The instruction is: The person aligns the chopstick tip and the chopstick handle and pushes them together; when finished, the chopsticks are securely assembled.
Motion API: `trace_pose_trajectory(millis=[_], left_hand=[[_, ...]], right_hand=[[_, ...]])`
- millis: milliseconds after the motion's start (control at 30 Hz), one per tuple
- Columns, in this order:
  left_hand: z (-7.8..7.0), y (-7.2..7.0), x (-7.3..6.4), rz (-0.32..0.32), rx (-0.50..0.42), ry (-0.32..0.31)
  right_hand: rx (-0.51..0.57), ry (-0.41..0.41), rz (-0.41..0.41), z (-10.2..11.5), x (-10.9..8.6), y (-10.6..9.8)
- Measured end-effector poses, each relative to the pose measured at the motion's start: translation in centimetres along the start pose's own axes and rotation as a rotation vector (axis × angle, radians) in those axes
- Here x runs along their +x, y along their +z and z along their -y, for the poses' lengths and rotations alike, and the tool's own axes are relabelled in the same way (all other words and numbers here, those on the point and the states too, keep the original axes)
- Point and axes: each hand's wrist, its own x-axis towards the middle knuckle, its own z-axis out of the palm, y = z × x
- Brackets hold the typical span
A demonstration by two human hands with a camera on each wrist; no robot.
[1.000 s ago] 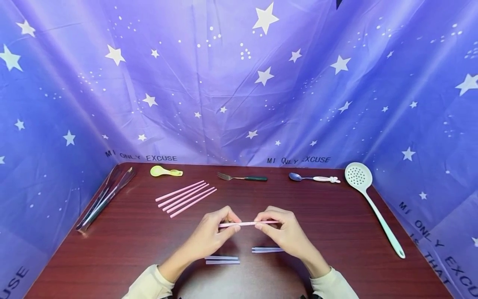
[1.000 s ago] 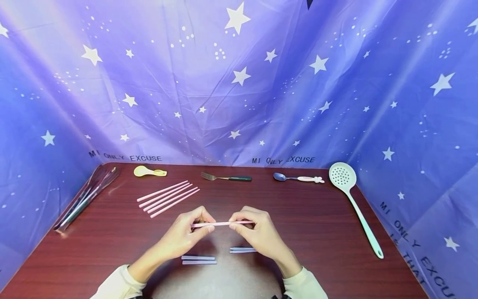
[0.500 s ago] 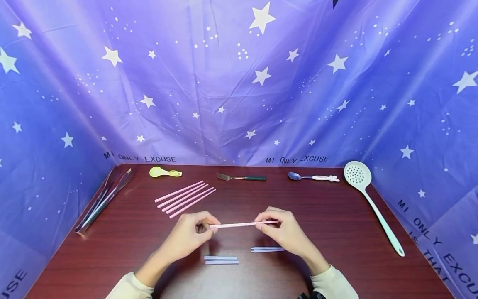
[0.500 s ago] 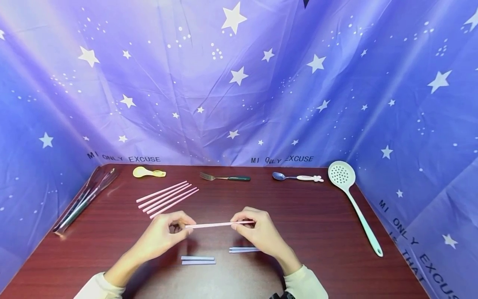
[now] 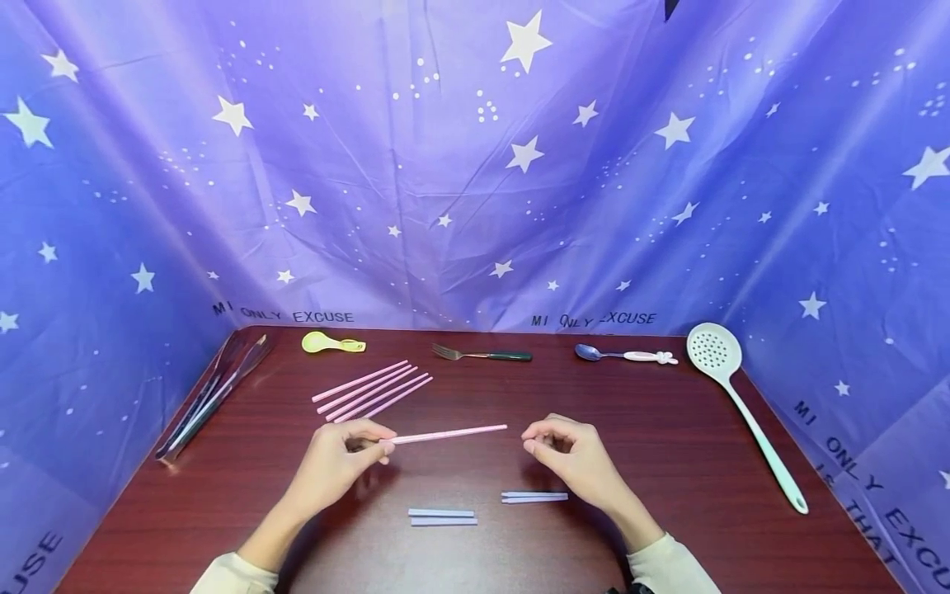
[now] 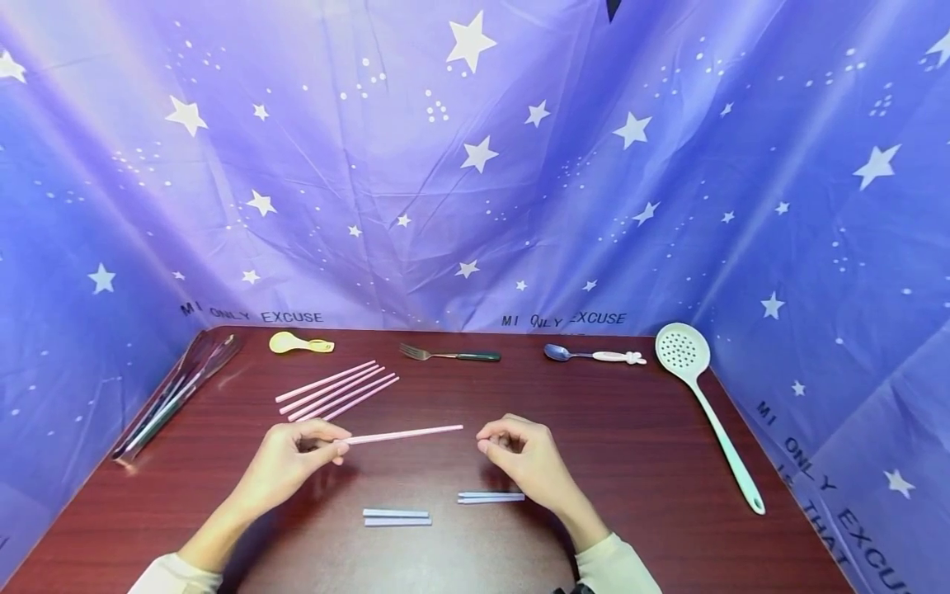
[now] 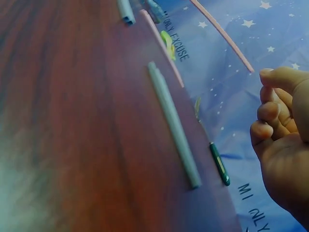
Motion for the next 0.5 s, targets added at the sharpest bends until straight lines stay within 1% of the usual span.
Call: trace_pose_trajectory(millis=[167, 333, 500], left_hand=[[2.1, -0.7, 0.3, -0.107, 0.077, -0.046], [3.6, -1.0, 0.7, -0.199, 0.109, -0.055], [4.5, -1.2, 0.7, -0.249, 0.137, -0.052]], right_hand=[[0.011, 0.019, 0.071, -0.8, -0.7, 0.0], [0.010, 0.027, 0.133, -1.2, -1.3, 0.0], [-0.035, 0.011, 0.147, -1.4, -1.6, 0.1]])
